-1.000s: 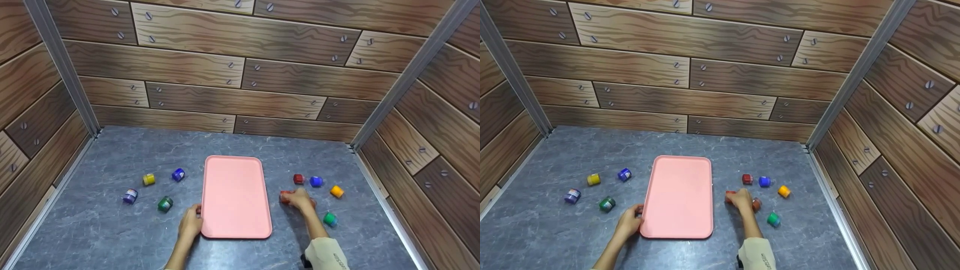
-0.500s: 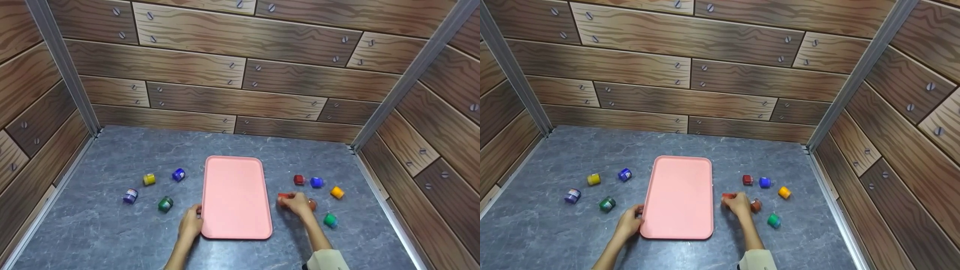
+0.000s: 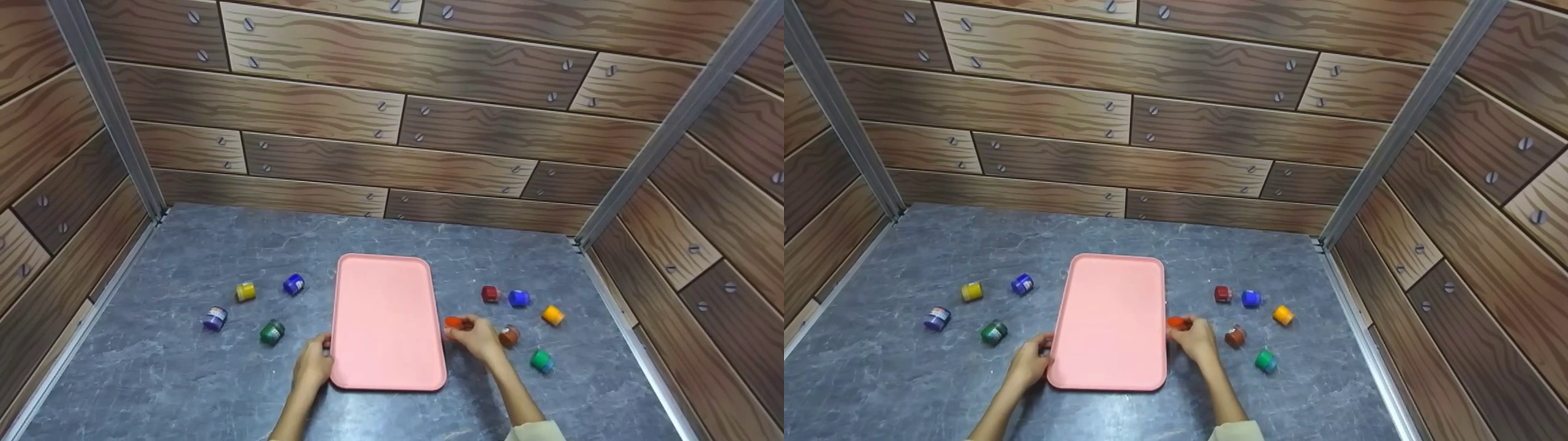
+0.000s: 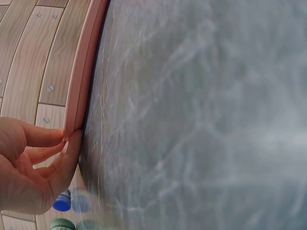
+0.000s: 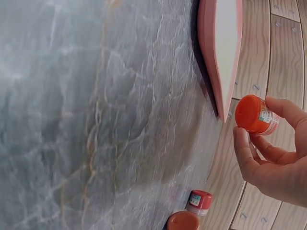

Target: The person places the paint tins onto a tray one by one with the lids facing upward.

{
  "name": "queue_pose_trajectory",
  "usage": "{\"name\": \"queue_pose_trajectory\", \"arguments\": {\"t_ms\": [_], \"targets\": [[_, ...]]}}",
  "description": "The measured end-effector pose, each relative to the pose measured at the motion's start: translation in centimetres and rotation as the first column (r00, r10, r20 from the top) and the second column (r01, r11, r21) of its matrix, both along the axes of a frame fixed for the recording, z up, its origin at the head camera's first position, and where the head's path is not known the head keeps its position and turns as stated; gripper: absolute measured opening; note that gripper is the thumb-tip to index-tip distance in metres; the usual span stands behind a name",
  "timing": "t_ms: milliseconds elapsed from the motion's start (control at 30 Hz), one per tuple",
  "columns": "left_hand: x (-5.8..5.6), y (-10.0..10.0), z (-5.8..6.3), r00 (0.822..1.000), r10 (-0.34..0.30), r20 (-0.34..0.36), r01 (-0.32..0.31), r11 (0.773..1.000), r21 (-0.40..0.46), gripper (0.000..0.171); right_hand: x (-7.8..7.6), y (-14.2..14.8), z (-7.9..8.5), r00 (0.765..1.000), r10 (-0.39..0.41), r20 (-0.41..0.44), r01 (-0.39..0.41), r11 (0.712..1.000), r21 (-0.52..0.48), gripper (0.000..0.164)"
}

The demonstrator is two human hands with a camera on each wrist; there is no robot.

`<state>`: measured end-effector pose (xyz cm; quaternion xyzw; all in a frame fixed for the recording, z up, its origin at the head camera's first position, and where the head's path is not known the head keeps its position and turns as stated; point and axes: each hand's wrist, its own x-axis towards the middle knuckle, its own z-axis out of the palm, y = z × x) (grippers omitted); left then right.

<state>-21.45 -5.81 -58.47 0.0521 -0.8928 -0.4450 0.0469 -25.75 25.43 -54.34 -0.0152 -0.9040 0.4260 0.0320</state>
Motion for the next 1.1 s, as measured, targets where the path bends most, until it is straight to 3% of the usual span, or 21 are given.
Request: {"name": "queue_pose_trajectory", "arguments": {"t_ms": [433, 700, 1100], "targets": [[0.3, 0.0, 0.3, 1.000, 0.009, -0.010, -0.009, 1.000, 0.009, 0.040, 1.3, -1.2, -0.3, 0.994, 0.094, -0.059, -0.096, 0.995, -0.033, 0.035], [0.4, 0.0, 0.1, 0.998, 0.009, -0.060, -0.009, 1.000, 0.003, 0.040, 1.9, -1.7, -0.8, 0.973, 0.203, -0.107, -0.210, 0.976, -0.063, 0.034], [0.2, 0.2, 0.3, 1.000, 0.019, 0.014, -0.018, 0.999, -0.027, 0.039, 2.9, -2.3, -1.5, 0.946, 0.306, -0.105, -0.313, 0.948, -0.058, 0.034]]}}
